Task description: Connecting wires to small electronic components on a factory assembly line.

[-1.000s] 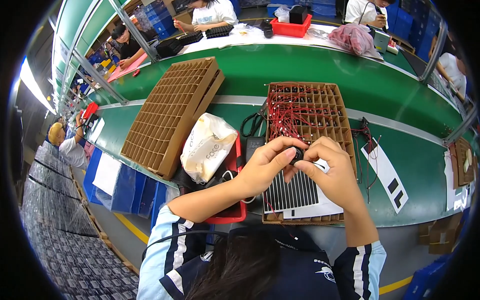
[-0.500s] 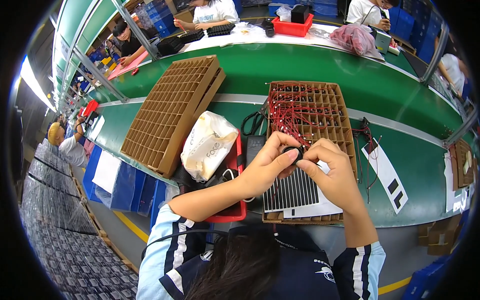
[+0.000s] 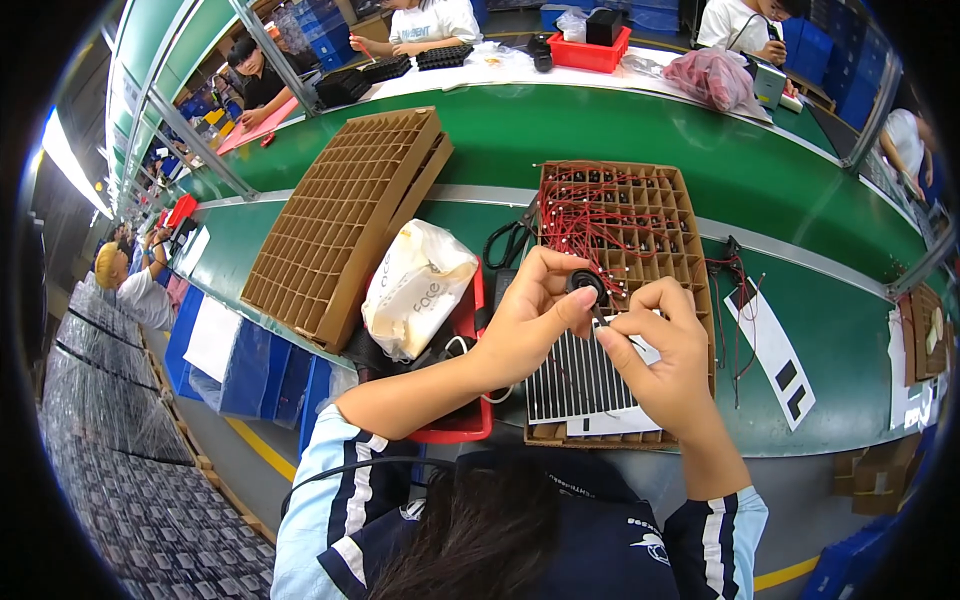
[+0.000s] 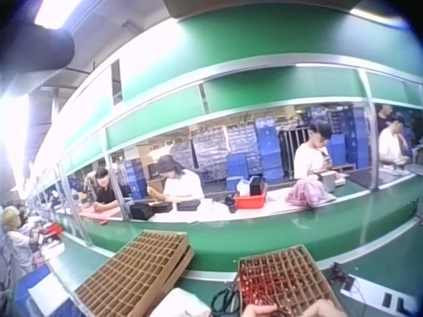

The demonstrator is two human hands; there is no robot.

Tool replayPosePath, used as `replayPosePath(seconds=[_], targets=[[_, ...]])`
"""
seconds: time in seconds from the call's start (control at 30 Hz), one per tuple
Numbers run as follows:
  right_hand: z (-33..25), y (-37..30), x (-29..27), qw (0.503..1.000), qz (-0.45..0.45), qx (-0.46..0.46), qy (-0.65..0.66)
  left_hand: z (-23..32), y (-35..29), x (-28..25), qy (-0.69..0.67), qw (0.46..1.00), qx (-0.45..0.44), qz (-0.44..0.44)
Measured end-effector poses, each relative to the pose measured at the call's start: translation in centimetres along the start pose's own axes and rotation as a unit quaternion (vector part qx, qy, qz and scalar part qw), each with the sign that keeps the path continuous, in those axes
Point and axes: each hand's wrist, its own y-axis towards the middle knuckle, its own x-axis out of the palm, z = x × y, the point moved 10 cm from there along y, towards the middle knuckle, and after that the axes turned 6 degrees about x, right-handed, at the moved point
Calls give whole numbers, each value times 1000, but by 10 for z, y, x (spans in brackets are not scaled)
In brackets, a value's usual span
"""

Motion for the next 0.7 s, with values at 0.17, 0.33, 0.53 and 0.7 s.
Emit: replayPosePath(seconds=[0.17,0.33,0.53,0.7], targets=[[16,6,-1,992,-15,65,107,-5,-5,5,-65,997,-29,-36],[20,7,3,986,-42,74,147,-8,-8,12,-108,990,-63,-67],[20,6,5,986,-46,83,136,-6,-9,15,-58,994,-51,-81],[19,4,7,993,-39,83,69,-5,-8,11,10,997,-23,-71]])
